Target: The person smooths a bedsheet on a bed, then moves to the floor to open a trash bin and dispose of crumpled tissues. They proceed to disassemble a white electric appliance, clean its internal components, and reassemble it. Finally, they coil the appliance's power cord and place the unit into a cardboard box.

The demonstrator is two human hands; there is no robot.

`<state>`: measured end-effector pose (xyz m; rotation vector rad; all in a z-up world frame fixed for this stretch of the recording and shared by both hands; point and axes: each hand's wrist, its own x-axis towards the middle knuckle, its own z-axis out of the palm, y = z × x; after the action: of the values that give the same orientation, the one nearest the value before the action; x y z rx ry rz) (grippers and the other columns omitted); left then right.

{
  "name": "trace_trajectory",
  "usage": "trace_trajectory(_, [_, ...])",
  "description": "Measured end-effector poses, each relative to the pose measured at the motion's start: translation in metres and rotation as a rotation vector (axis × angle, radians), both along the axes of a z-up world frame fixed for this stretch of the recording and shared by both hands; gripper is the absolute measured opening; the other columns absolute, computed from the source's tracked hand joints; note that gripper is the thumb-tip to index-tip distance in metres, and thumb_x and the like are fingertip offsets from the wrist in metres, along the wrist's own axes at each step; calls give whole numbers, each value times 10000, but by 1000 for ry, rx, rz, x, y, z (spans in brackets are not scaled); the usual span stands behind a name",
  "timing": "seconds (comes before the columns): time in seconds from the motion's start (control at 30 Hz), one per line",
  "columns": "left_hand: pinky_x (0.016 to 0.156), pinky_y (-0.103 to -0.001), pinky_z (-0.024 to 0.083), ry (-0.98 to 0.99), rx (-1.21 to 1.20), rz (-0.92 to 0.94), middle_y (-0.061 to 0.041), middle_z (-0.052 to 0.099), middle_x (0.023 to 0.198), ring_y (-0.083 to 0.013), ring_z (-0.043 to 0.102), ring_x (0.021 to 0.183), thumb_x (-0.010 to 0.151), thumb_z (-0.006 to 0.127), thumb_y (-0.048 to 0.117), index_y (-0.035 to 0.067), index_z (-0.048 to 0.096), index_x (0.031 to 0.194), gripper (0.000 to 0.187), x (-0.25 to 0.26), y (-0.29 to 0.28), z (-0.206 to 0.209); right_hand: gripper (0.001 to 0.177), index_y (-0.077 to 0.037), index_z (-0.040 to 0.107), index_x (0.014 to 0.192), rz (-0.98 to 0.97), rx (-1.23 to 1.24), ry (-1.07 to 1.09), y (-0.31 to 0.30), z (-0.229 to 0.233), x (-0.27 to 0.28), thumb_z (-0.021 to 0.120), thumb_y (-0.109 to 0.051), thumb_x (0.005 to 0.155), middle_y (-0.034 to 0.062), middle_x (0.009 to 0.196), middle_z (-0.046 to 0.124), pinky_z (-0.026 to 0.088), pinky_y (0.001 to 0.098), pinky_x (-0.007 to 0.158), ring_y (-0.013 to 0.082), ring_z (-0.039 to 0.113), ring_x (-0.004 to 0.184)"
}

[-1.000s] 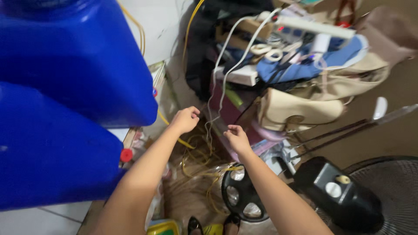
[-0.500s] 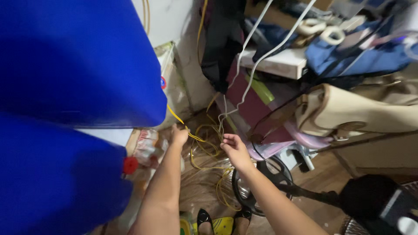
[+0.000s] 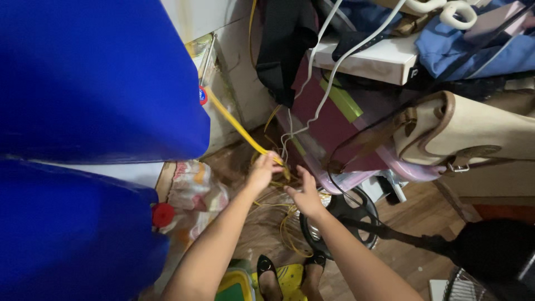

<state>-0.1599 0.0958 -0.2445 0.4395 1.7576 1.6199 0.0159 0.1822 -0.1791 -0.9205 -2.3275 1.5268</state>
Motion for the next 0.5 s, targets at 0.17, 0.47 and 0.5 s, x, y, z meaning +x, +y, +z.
trace_trajectory(0.17, [905, -321, 566, 157, 117, -210, -99, 719, 1031, -185, 713, 971, 1117, 363, 403, 18, 657, 1109, 485, 30, -9, 104, 569, -59, 467, 1410, 91, -178, 120, 2, -7, -3, 692, -194, 905, 162, 1290, 598, 463, 391, 1012, 251, 580, 1196])
trace_trajectory(0.47, [1049, -389, 446, 84, 217, -342, -124, 614, 1325, -269, 569, 1271, 872, 648, 130, 11, 521, 1365, 523, 57, -57, 106, 290, -12, 692, 948, 173, -253, 30, 4, 95, -10, 567, -260, 1032, 30, 780, 711, 588, 300, 668, 122, 694, 721])
trace_trajectory(0.5, [1037, -415, 421, 255, 95, -384, -175, 606, 1325, -316, 551, 1288, 851, 663, 108, -16, 519, 1366, 550, 73, -64, 101, 294, -14, 696, 956, 176, -297, 18, -1, 111, -13, 565, -263, 1040, 32, 769, 702, 580, 297, 656, 122, 680, 707])
